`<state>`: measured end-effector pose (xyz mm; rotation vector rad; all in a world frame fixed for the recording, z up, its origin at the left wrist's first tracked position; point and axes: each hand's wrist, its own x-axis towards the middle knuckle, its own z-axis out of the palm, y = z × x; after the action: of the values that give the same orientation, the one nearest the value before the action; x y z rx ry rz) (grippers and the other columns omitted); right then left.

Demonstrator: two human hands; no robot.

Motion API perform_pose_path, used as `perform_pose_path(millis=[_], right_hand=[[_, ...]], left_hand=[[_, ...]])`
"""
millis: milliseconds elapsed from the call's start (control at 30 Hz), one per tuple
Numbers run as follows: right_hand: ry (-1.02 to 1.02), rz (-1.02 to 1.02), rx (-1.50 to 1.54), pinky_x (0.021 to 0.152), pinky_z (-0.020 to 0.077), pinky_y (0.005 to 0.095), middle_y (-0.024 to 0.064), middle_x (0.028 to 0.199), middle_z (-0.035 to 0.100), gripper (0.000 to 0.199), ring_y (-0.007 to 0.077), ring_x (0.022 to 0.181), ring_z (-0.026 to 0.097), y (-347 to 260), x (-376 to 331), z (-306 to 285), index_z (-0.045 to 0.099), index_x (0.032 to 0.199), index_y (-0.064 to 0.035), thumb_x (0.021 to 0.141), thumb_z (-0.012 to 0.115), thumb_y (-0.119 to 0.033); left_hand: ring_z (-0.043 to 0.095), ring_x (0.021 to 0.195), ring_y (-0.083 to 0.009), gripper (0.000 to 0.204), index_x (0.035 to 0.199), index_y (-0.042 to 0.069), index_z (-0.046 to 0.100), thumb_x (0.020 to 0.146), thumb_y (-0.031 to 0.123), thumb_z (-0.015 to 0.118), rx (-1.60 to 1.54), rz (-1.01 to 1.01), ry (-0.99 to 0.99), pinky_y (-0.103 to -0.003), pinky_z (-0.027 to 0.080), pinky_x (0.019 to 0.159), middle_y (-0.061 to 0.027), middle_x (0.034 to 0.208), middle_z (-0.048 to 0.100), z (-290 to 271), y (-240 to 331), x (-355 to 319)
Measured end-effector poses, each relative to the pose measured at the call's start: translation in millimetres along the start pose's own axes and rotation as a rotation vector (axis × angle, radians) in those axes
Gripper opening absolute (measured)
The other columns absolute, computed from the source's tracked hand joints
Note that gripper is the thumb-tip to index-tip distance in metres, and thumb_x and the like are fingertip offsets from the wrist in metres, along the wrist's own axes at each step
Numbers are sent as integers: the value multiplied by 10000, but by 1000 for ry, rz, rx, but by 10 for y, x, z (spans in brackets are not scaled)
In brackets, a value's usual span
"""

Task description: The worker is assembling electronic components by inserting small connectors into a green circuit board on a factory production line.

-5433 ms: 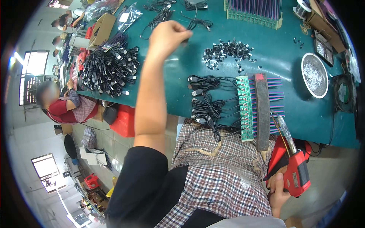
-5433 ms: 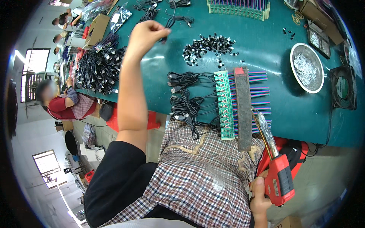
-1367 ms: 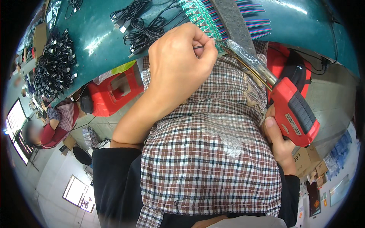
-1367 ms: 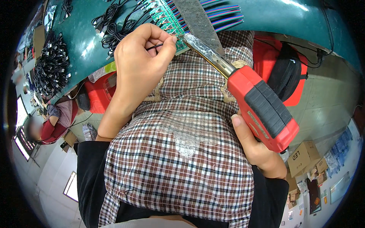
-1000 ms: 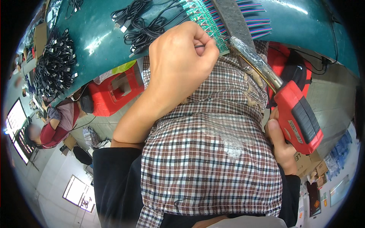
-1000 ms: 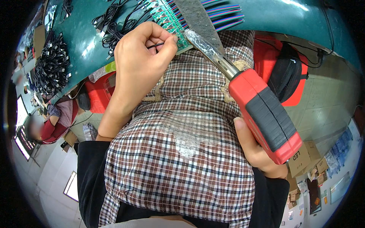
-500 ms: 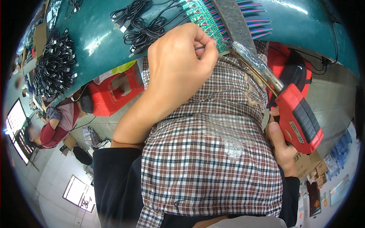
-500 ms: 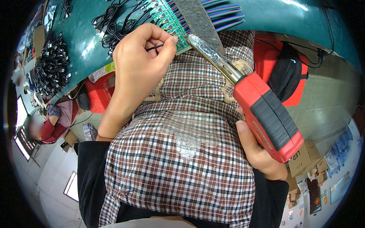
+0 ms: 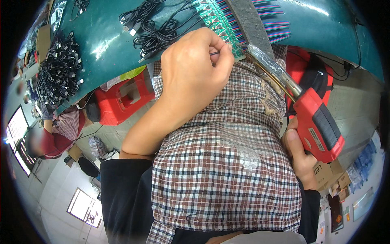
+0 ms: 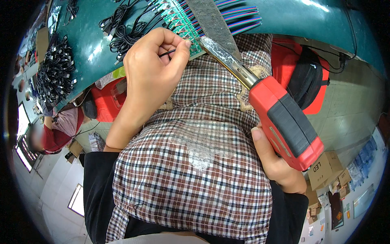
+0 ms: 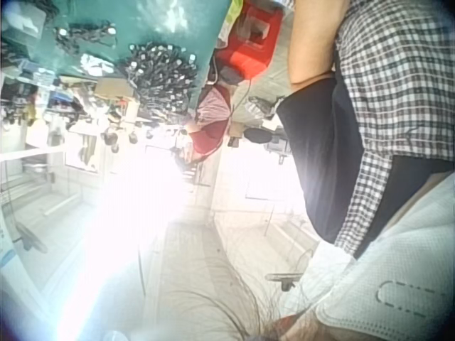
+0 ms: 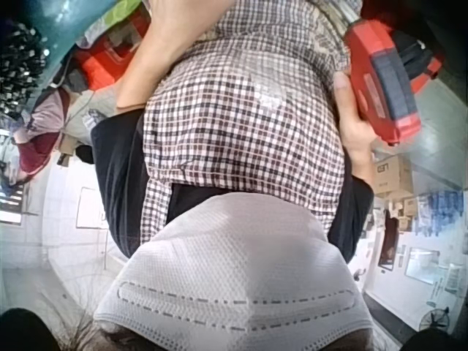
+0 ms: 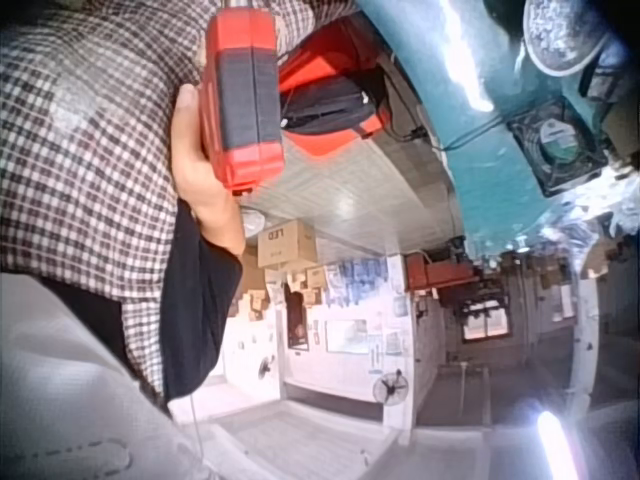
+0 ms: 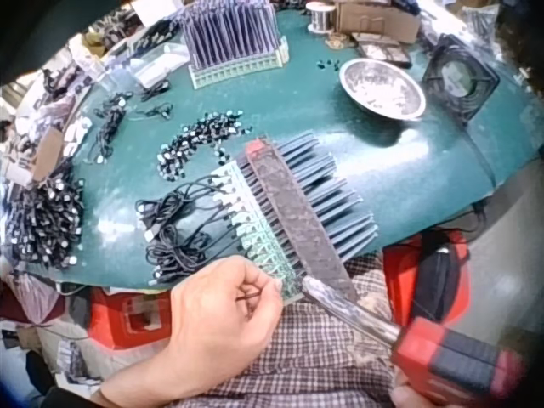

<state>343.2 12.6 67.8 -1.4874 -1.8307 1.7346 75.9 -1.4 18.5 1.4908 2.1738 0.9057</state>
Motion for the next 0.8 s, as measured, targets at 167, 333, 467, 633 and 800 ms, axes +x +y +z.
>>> perform_pose_path(millis=[167, 333, 467, 633, 800], right_hand=[[32, -56, -6, 613, 397, 235, 20, 850, 571, 137, 77, 687, 506, -28, 41, 41, 598, 1029, 1, 897, 611, 31], [57, -92, -32, 595, 389, 233, 22, 836, 565, 128, 78, 668, 496, -7, 60, 78, 595, 1022, 0, 898, 611, 24], [16, 35, -2, 554, 362, 229, 26, 809, 558, 146, 74, 618, 468, -68, 28, 4, 584, 1039, 5, 895, 607, 10], [68, 15, -36, 725, 538, 316, 102, 890, 708, 180, 203, 792, 686, -84, 30, -12, 687, 1020, 19, 856, 729, -43], [75, -31, -46, 720, 536, 313, 97, 882, 706, 174, 195, 782, 682, -86, 28, -6, 687, 1012, 18, 854, 730, -41]], left_hand=[[654, 589, -199, 138, 721, 58, 608, 775, 107, 725, -12, 2, 2, -334, 509, 534, -51, 657, 634, 12, -8, 5], [651, 586, -197, 139, 715, 60, 605, 770, 108, 724, -7, -7, 4, -334, 507, 530, -51, 654, 632, 10, -3, 5], [649, 584, -196, 138, 713, 62, 605, 767, 108, 723, -12, -5, 10, -332, 505, 528, -51, 653, 631, 17, -10, 8], [648, 581, -196, 136, 710, 63, 607, 765, 107, 724, -5, -6, 7, -331, 506, 529, -49, 645, 630, 16, -15, 22], [646, 576, -196, 136, 705, 63, 610, 766, 107, 724, -16, -9, 18, -331, 506, 530, -48, 636, 628, 5, -20, 21]])
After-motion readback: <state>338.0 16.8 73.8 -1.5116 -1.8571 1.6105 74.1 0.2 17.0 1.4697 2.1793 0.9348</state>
